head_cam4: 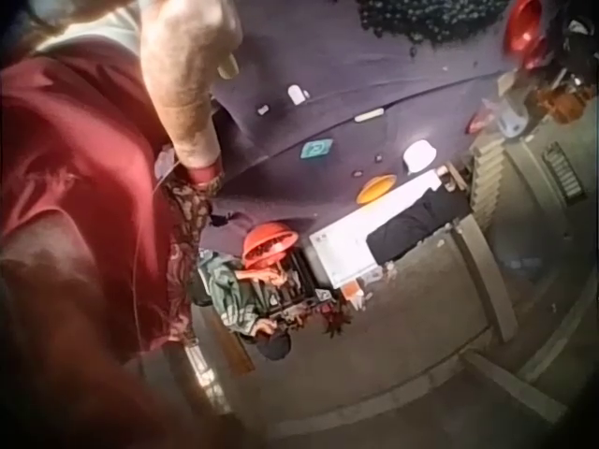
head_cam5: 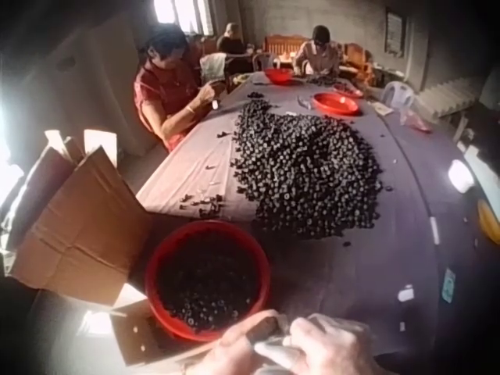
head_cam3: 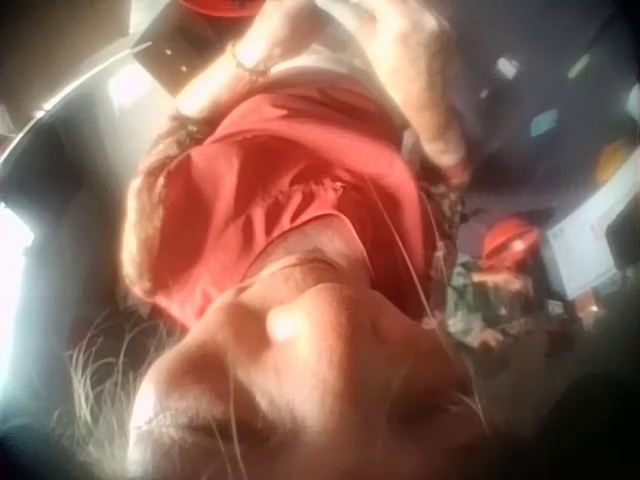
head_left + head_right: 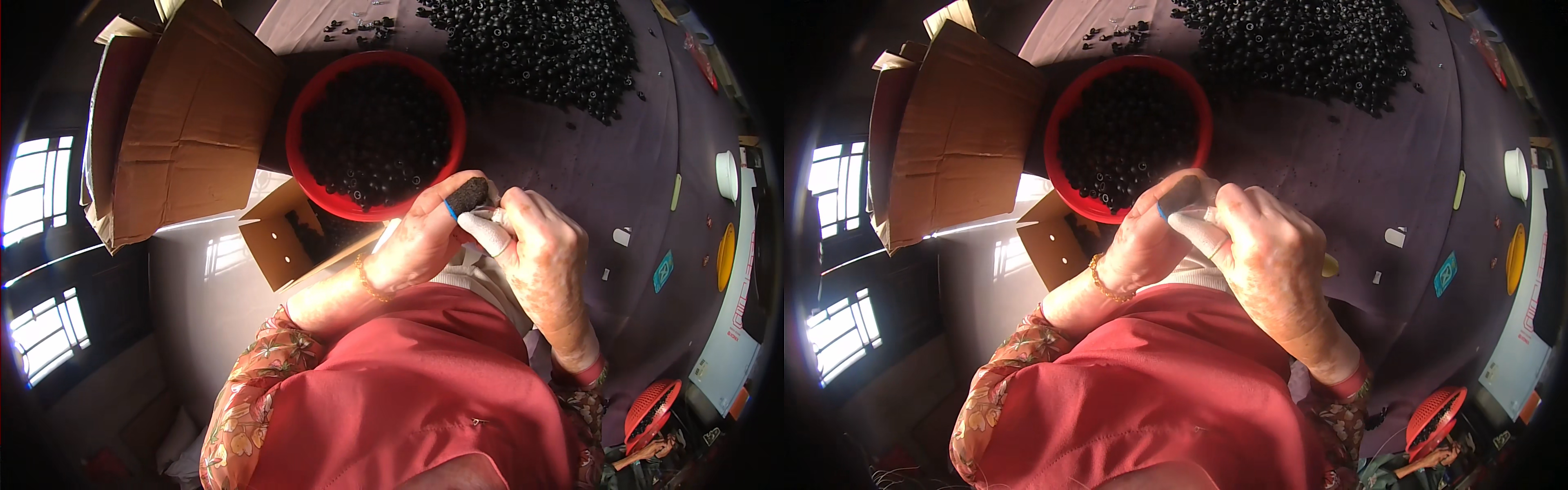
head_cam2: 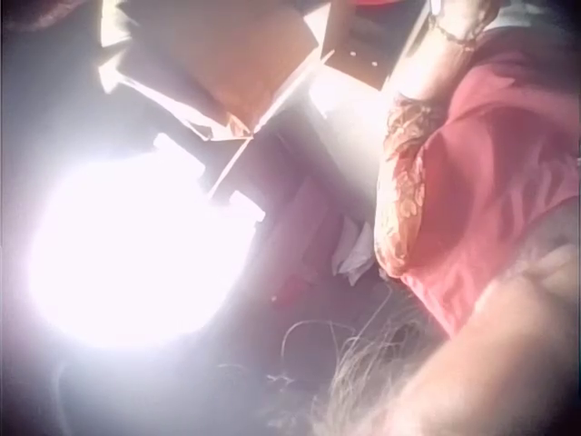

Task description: The person assembles small black plastic components into larger grey plastic housings by hand.

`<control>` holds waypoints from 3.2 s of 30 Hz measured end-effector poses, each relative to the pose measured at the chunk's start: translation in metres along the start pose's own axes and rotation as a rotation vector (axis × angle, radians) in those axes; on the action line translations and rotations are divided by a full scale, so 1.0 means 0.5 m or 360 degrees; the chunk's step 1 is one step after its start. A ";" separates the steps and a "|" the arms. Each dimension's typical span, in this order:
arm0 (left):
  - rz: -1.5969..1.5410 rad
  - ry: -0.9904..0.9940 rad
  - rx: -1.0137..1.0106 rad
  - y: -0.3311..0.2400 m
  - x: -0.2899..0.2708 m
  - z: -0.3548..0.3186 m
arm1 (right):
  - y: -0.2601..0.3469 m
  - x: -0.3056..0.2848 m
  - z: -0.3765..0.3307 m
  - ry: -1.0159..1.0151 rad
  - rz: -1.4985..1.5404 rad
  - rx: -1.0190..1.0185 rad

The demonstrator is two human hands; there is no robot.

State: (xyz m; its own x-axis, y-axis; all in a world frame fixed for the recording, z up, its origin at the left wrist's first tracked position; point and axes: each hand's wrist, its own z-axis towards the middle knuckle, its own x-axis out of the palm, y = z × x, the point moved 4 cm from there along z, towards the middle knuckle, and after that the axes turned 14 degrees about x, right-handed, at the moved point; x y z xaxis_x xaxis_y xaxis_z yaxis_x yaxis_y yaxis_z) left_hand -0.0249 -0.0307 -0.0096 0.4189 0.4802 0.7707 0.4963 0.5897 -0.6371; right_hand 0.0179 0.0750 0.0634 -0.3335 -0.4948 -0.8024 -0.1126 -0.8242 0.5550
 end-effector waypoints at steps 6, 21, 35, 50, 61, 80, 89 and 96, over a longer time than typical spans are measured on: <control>-0.0081 0.0131 -0.0127 -0.009 0.012 0.003 | -0.037 0.002 -0.013 0.0119 0.0534 0.0346; -0.0292 0.0101 -0.0127 -0.001 0.001 0.011 | -0.026 0.011 0.004 0.0214 0.0567 0.0493; 0.2615 -0.0155 0.1336 -0.173 -0.134 0.039 | -0.201 0.100 0.120 -0.0005 0.0135 0.0718; 0.2958 -0.0436 0.1156 -0.184 -0.175 0.023 | -0.190 0.201 0.183 0.0003 -0.0253 0.0543; 0.3013 0.0040 0.1182 -0.135 -0.145 0.074 | -0.209 0.067 0.072 0.0099 0.0984 0.1222; 0.1606 -0.1353 0.1058 -0.210 -0.222 -0.111 | -0.191 0.006 -0.012 0.0136 0.1505 0.1077; 0.0166 -0.0736 0.0163 -0.113 -0.311 -0.131 | -0.161 0.036 -0.008 0.0233 0.1593 0.1017; 0.0515 -0.0833 -0.0012 -0.138 -0.289 -0.136 | -0.167 0.026 -0.043 0.0231 0.1535 0.1032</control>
State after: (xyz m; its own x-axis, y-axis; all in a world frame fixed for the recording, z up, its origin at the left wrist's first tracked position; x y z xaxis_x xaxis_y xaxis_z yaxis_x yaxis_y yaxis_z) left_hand -0.0680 -0.1849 -0.0777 0.1215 0.8903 0.4388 0.4126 0.3568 -0.8381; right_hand 0.0430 0.1316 0.0017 -0.4364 -0.8996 0.0176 -0.3418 0.1838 0.9216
